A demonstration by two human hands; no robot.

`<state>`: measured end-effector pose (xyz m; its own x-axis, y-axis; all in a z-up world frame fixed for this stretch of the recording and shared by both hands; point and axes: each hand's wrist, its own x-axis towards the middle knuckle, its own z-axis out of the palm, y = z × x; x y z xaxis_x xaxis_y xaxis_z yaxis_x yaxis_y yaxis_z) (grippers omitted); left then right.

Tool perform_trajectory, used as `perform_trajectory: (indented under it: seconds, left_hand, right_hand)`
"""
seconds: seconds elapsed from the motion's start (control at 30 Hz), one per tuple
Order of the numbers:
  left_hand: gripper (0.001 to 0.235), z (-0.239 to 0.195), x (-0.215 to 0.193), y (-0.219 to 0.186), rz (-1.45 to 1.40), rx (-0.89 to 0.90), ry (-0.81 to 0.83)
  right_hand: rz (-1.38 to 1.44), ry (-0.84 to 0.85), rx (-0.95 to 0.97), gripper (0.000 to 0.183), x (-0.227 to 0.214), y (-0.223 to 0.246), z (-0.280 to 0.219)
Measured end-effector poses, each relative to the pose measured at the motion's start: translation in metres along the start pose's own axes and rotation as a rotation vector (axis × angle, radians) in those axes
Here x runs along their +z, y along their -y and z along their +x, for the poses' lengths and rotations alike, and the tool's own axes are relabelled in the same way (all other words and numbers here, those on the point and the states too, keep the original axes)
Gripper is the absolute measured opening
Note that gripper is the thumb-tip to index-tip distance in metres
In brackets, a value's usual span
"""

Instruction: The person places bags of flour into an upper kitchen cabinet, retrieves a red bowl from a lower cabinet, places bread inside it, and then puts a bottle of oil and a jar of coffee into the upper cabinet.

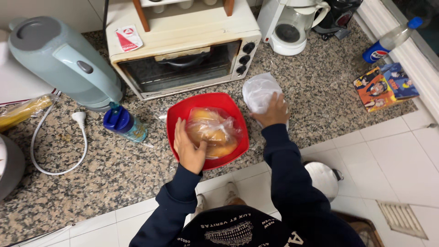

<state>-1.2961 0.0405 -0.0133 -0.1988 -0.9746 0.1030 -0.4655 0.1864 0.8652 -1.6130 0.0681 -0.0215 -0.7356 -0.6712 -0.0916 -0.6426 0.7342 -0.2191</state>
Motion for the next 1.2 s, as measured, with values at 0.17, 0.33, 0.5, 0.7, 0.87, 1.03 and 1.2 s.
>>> perform_trajectory:
  seconds: [0.17, 0.33, 0.5, 0.7, 0.87, 1.03, 1.2]
  left_hand:
    - [0.083, 0.009, 0.037, -0.006, 0.198, 0.002, 0.120]
    - [0.063, 0.009, 0.083, 0.014, 0.520, -0.066, 0.222]
    - [0.058, 0.010, 0.092, 0.010, 0.685, -0.077, 0.208]
    - [0.056, 0.005, 0.097, 0.011, 0.671, -0.040, 0.202]
    - [0.086, 0.023, 0.103, 0.074, 0.147, -0.087, 0.329]
    - [0.074, 0.023, 0.014, 0.000, -0.593, -0.183, 0.206]
    - [0.069, 0.023, -0.036, -0.001, -0.639, -0.108, -0.047]
  right_hand:
    - [-0.063, 0.138, 0.035, 0.134, 0.019, -0.011, 0.038]
    - [-0.097, 0.212, -0.014, 0.132, 0.037, -0.031, 0.067]
    - [0.024, 0.217, -0.053, 0.119, 0.032, -0.035, 0.075]
    - [0.132, 0.223, -0.164, 0.116, -0.037, -0.001, 0.044]
    - [0.215, 0.230, -0.317, 0.109, -0.113, 0.060, -0.023]
    - [0.250, 0.282, -0.511, 0.102, -0.122, 0.123, -0.086]
    - [0.107, 0.474, -0.559, 0.108, -0.096, 0.172, -0.137]
